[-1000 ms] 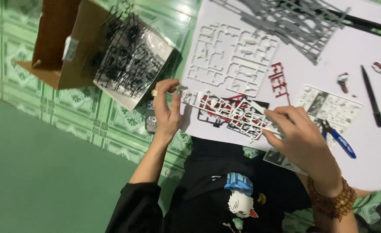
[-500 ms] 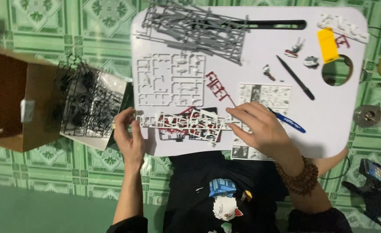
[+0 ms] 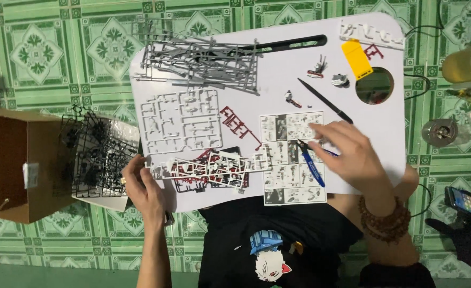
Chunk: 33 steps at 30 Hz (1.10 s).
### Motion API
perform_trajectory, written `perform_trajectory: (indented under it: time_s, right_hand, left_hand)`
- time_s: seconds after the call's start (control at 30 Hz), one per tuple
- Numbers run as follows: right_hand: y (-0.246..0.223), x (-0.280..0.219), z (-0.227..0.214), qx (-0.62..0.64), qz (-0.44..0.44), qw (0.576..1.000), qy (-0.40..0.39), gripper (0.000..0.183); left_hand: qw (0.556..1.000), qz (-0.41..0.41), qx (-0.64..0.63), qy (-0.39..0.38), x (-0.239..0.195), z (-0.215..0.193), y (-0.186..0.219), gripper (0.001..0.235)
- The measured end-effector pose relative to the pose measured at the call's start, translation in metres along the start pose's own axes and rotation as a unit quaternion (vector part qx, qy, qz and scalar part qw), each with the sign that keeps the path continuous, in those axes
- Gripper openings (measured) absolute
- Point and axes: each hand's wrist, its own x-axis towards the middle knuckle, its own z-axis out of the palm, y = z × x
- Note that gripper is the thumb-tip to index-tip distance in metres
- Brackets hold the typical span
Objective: The person sits on the floor and assembles a model kit by consulting an instruction sheet, selecting parts from plastic sprues, and using pliers to cut pieces from the runners. They handle multiple sprues and place cut parts on the work surface.
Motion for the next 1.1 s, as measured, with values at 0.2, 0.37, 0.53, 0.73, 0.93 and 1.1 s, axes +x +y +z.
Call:
perform_trajectory:
  time_s: [0.2,0.37,0.53,0.73,0.93,1.1]
  right_hand:
    - [0.053,0.001,-0.044,-0.118,0.026,0.992,0.046,0.030]
    - [0.060,0.006,-0.067,-0.093,0.115,0.986,0.077,0.032]
    - [0.075,0.000,-0.064,-0.042,0.105,0.987,0.110,0.031]
    - [0.086,-0.008,-0.061,-0.021,0.097,0.988,0.116,0.031]
    - [0.081,-0.016,-0.062,0.001,0.085,0.989,0.123,0.029]
    - [0.054,-0.025,-0.064,-0.088,0.056,0.989,0.106,0.025]
  left_hand:
    - [0.999,-0.019,0.034,-0.001,0.001,0.003,0.015,0.053]
    - [1.000,-0.015,0.006,-0.002,0.000,0.003,0.012,0.047]
    - [1.000,-0.007,0.013,0.000,0.000,0.003,0.011,0.055]
    - [1.000,-0.003,0.000,0.007,0.001,0.004,0.005,0.045]
    - [1.000,0.011,-0.002,0.008,-0.002,0.002,-0.003,0.051]
    - [1.000,0.025,0.013,0.006,-0.003,0.000,-0.016,0.051]
